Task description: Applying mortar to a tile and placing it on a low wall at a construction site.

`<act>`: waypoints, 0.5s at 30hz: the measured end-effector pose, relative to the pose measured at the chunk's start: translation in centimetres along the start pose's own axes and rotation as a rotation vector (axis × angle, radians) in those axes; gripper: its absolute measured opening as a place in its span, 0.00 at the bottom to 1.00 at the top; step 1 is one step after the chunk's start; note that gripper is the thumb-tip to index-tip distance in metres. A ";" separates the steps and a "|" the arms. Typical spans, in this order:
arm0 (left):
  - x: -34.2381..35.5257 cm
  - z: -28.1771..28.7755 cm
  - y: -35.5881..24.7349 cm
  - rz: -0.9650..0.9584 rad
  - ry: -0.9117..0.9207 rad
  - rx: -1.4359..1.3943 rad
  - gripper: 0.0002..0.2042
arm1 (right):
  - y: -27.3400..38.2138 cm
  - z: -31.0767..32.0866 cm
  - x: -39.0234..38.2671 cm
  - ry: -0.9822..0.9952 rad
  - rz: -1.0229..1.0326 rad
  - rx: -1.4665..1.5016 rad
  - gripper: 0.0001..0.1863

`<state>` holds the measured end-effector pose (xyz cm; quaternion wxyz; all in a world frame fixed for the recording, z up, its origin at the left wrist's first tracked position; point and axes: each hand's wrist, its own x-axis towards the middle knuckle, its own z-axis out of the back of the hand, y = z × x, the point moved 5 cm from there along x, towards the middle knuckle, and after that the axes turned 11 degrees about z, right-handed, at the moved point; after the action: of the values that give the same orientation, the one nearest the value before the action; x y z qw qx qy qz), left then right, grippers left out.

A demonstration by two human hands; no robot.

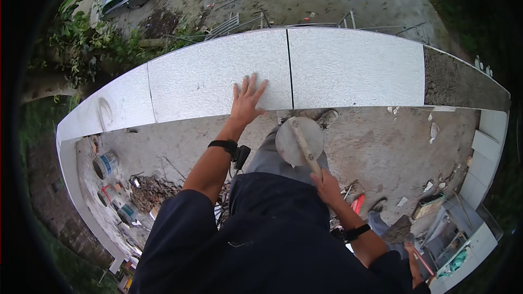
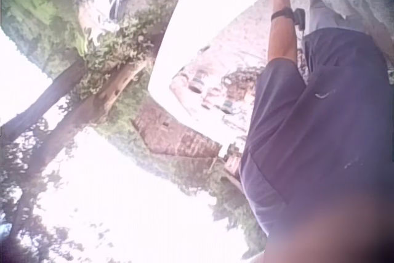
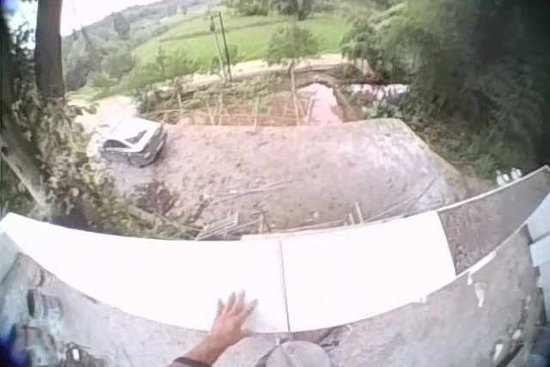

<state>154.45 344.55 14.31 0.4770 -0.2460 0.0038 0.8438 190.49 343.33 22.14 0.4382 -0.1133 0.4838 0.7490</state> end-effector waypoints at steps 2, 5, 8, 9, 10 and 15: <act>0.0 0.0 -0.1 -0.030 -0.006 -0.033 0.55 | 1.0 -2.1 -0.7 0.129 -0.204 0.433 0.23; 0.4 0.8 1.0 -0.098 0.035 0.006 0.55 | 2.1 -3.0 0.4 0.120 -0.221 0.611 0.23; 0.5 1.2 0.9 -0.114 0.053 -0.030 0.55 | 2.8 -3.2 1.2 0.157 -0.280 0.765 0.23; 0.5 1.1 0.7 -0.122 0.056 -0.032 0.55 | 3.0 -3.3 1.3 0.178 -0.300 0.842 0.22; 0.6 1.1 0.7 -0.117 0.058 -0.031 0.55 | 3.2 -3.4 1.6 0.174 -0.301 0.845 0.22; 0.5 0.9 0.9 -0.113 0.069 -0.022 0.56 | 5.4 -3.9 2.3 0.198 -0.415 1.176 0.20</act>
<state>153.16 344.68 14.74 0.5205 -0.2802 -0.0027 0.8066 183.97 340.58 22.15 0.5163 -0.0136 0.8210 0.2432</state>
